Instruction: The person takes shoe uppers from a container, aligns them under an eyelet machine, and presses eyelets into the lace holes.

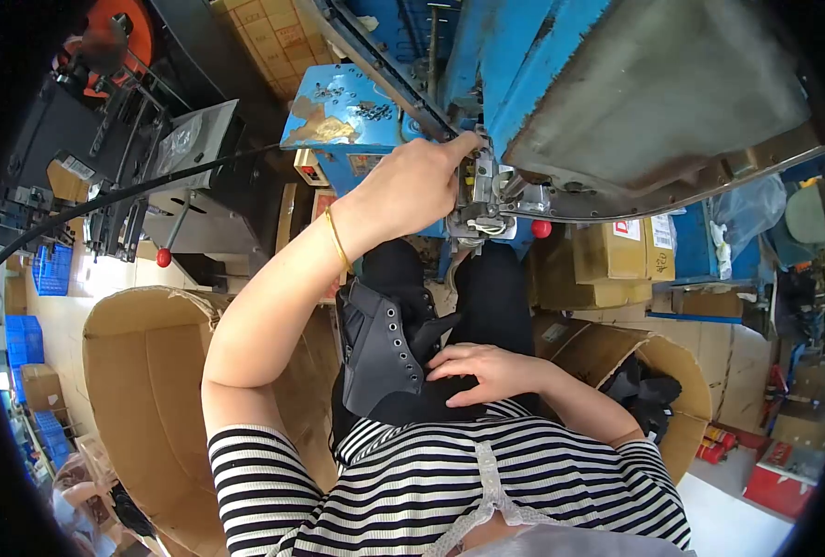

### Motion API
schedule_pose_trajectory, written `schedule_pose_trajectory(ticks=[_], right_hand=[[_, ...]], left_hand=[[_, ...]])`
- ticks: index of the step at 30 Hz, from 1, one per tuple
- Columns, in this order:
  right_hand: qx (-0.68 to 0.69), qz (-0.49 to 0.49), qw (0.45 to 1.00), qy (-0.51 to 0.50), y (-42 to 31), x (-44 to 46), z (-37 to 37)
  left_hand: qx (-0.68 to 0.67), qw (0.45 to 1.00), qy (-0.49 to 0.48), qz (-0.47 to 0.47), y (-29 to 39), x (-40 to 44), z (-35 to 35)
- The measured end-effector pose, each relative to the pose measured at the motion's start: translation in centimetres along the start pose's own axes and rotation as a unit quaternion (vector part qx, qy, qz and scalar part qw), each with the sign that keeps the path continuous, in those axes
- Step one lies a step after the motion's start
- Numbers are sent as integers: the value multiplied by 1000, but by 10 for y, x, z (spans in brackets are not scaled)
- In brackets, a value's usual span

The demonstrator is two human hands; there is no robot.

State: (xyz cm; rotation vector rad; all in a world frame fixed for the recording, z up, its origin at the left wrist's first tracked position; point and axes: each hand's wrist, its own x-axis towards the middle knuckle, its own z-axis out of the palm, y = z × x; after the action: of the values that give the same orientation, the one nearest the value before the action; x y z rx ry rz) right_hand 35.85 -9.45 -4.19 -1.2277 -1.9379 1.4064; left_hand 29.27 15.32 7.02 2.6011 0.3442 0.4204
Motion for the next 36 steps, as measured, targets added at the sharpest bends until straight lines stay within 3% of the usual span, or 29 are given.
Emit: schedule_pose_trajectory(ticks=[5,9,12,14,16,18,19,23,26,27,29,30,31,34,35,36], right_hand=[[34,34,999,-5,-5,1,-1],[23,23,999,4,-2,1,2],[1,-1,1000,16,4,1,3],[0,7,1000,14,3,1,4],[16,38,999,4,-6,4,2],[-16,11,999,28,-10,7,6],[-37,-9,999,33,-15,11,7],[-88,-5,996,26,-26,30,29],[-118,27,992,43,-43,43,42],[-106,21,993,45,-48,48,47],[-135,-53,988,60,-54,58,67],[-170,-74,981,62,-58,62,77],[-137,-102,978,117,-59,62,80],[-32,-181,941,283,-53,66,72],[-97,-182,889,409,-65,64,53],[-174,-175,851,463,-57,65,39]], left_hand=[[-67,995,-64,-48,9,5,-10],[-48,998,18,31,-7,2,9],[-33,993,110,-19,16,-31,-7],[85,989,109,-54,18,-71,4],[193,967,-49,-159,30,-115,12],[206,946,-130,-212,28,-154,31],[208,936,-122,-258,30,-164,37],[148,940,-77,-299,35,-180,26],[64,936,17,-346,17,-190,26],[54,947,53,-312,-9,-198,30],[-16,941,49,-333,-35,-199,28],[-76,918,10,-389,-42,-198,26],[-135,891,-43,-431,-40,-194,22],[-290,878,-70,-375,-48,-206,16],[-338,879,-74,-328,-62,-219,26],[-394,863,-44,-314,-64,-223,35]])
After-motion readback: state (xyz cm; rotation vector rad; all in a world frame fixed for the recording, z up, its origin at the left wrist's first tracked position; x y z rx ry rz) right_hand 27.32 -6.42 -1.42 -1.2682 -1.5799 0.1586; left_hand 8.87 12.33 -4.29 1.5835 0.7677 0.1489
